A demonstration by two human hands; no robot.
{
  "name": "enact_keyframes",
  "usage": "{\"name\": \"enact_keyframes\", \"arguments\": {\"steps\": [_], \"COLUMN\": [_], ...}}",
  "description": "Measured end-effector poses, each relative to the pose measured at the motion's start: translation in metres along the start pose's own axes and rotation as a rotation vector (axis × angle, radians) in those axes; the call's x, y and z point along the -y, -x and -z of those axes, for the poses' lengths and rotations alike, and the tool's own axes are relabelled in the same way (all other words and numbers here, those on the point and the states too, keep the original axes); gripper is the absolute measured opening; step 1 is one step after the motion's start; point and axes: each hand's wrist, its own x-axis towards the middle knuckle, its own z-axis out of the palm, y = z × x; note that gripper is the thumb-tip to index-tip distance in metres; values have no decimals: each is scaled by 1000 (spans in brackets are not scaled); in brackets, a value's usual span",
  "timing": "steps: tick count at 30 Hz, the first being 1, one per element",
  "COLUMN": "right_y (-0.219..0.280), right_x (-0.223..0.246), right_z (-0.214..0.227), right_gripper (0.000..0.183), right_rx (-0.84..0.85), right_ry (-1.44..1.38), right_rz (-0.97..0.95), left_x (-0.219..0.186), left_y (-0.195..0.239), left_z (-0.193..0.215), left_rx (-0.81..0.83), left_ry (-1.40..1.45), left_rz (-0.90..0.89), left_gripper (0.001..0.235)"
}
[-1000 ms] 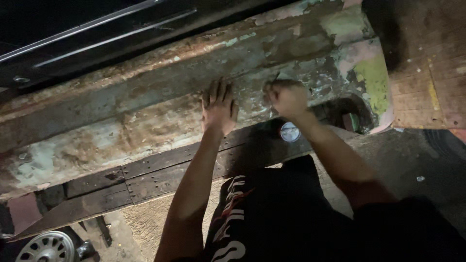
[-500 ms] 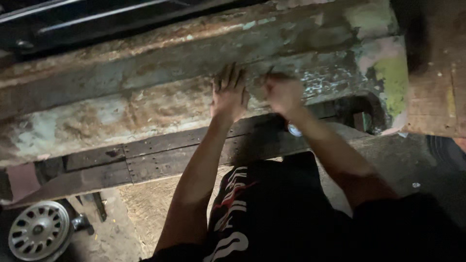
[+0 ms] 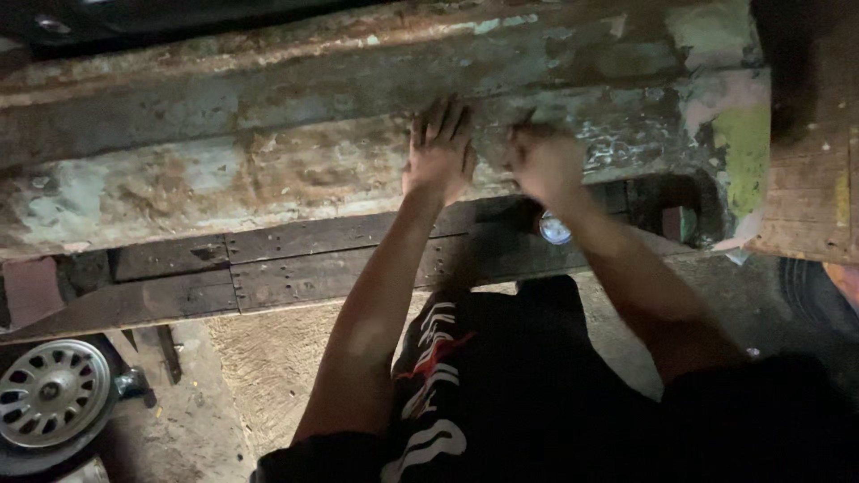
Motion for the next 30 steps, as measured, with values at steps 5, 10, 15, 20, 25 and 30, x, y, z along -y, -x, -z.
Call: {"name": "enact_keyframes", "arguments": {"steps": [5,10,15,20,25,30], "right_y": [-37,7,6,-18,17,-6], "right_x": [-32,-28,-60,-88,-47,-69], "right_z": [0,0,22,41,28,23], "right_gripper": [36,37,44,50,27,37], "right_rx": [176,96,143,85,-143,26], "right_ry": [209,76,51,63,18,73], "right_rz": [-262,-98,-239,-395,6,-100], "left_x": [-2,5,55,70,64,68], "left_y": [5,3,17,30,36,34], "left_z": [-3,-8,7,12,13,13], "left_rx": [-9,-13,73,17,-25,2], "left_ry": [33,107,16,37,40,16], "left_rz": [2,3,144,222,221,203], "left_gripper": [62,57,64,72,69,70]}}
